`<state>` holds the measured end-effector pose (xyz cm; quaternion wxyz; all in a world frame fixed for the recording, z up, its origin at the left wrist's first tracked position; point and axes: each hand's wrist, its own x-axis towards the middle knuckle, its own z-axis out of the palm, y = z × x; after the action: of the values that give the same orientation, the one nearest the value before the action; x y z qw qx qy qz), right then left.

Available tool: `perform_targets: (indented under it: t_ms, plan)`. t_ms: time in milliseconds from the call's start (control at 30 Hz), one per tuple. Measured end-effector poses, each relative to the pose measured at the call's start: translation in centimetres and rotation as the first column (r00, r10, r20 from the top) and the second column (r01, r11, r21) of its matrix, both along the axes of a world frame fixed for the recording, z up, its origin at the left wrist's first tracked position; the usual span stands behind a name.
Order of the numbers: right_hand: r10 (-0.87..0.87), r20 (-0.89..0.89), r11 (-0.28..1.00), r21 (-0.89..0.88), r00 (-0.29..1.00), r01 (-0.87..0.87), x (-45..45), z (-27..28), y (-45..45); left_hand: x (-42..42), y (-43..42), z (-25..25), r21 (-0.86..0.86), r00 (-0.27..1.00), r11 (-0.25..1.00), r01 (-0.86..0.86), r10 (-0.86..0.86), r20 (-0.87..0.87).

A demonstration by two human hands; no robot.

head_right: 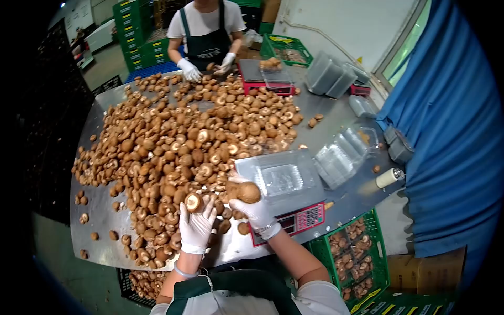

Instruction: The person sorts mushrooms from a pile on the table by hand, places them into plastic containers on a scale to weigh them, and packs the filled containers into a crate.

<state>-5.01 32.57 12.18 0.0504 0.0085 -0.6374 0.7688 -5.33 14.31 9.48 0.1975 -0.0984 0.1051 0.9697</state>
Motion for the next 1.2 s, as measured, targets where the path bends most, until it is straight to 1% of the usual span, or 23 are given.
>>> perform_targets:
  t_ms: [33,100,200,233,267,300,333,367,433,467,500,567,633,700,767,833,900,967,1000,1033,1100,1167,1200]
  plan:
    - [-0.028,0.082,0.994,-0.099,0.996,0.036,0.4,1.1,1.9,0.1,1.4,0.1,0.021,0.999,0.999,0.05,-0.051,0.016]
    - [-0.077,-0.058,0.994,0.077,0.995,0.081,-0.2,1.6,6.5,0.4,3.5,0.0,0.021,0.988,0.988,0.153,-0.153,-0.017]
    - [-0.157,-0.122,0.901,0.388,0.98,0.193,-1.3,0.9,11.7,0.5,6.0,-0.4,-0.096,0.971,0.969,0.226,-0.232,-0.051]
    - [-0.161,-0.124,0.902,0.385,0.979,0.197,-1.4,0.7,13.0,0.4,6.6,-0.4,-0.125,0.966,0.962,0.241,-0.25,-0.064]
    - [-0.139,-0.156,0.756,0.621,0.978,0.206,-1.5,0.7,14.1,0.4,7.3,-0.5,-0.157,0.962,0.957,0.245,-0.261,-0.086]
    - [-0.106,-0.178,0.55,0.809,0.978,0.207,-1.5,0.6,14.9,0.4,7.8,-0.5,-0.159,0.962,0.956,0.245,-0.26,-0.083]
    - [-0.069,-0.216,0.409,0.884,0.974,0.225,-1.6,-0.1,15.7,0.4,8.3,-0.5,-0.193,0.96,0.949,0.251,-0.27,-0.074]
    - [-0.065,-0.21,0.416,0.883,0.976,0.218,-1.6,-0.6,16.3,0.5,8.7,-0.6,-0.227,0.959,0.939,0.257,-0.277,-0.062]
    - [-0.09,0.119,0.247,0.965,0.989,-0.094,-1.4,-0.2,16.6,0.9,9.3,-0.6,-0.24,0.964,0.939,0.247,-0.264,-0.042]
    - [-0.084,0.099,0.131,0.988,0.992,-0.087,-1.4,0.2,16.9,1.1,9.5,-0.9,-0.239,0.965,0.941,0.241,-0.258,-0.044]
    - [-0.075,0.104,0.138,0.986,0.992,-0.093,-1.4,0.4,17.2,1.3,9.6,-1.1,-0.237,0.967,0.943,0.234,-0.252,-0.048]
    - [-0.048,0.171,0.005,0.985,0.984,-0.171,-1.3,0.6,17.7,1.9,9.6,-1.4,-0.233,0.972,0.949,0.214,-0.23,-0.044]
    - [0.01,0.147,0.016,0.989,0.989,-0.147,-1.2,0.5,18.5,2.6,9.2,-1.9,-0.225,0.979,0.954,0.197,-0.204,-0.009]
    - [0.117,-0.034,0.093,0.995,0.993,0.023,-1.1,0.1,19.2,3.6,8.2,-3.2,-0.218,0.978,0.957,0.191,-0.205,-0.044]
    - [0.167,-0.139,0.134,0.984,0.976,0.117,-1.1,0.9,19.1,5.2,7.4,-4.5,-0.233,0.989,0.961,0.15,-0.148,0.028]
    - [0.144,-0.143,0.146,0.982,0.979,0.122,-1.0,2.1,18.5,6.4,6.5,-4.6,-0.245,0.985,0.955,0.165,-0.171,-0.003]
    - [0.052,-0.276,0.301,0.921,0.96,0.248,-0.7,2.2,17.8,7.6,5.5,-3.7,-0.324,0.988,0.933,0.153,-0.14,0.064]
    - [0.025,-0.268,0.513,0.83,0.963,0.218,-0.9,1.9,17.3,8.5,4.6,-2.6,-0.347,0.993,0.931,0.117,-0.099,0.069]
    - [-0.03,-0.113,0.622,0.775,0.993,0.107,-0.4,3.7,15.1,8.9,4.0,-2.9,-0.343,0.994,0.934,0.102,-0.082,0.073]
    - [-0.003,-0.078,0.692,0.72,0.997,0.058,-0.3,3.6,13.4,9.2,3.4,-3.2,-0.34,0.995,0.936,0.091,-0.069,0.076]
    - [0.186,-0.122,0.656,0.754,0.975,-0.03,-0.2,1.9,9.7,9.3,2.4,-3.4,-0.329,0.996,0.942,0.061,-0.039,0.075]
    - [0.382,0.022,0.663,0.69,0.924,-0.291,0.8,2.4,3.7,9.5,1.1,-3.1,-0.316,0.997,0.948,0.037,-0.013,0.078]
    - [0.537,-0.012,0.575,0.737,0.844,-0.356,1.2,2.7,0.8,9.5,0.3,-2.7,-0.196,0.997,0.981,-0.001,0.017,0.08]
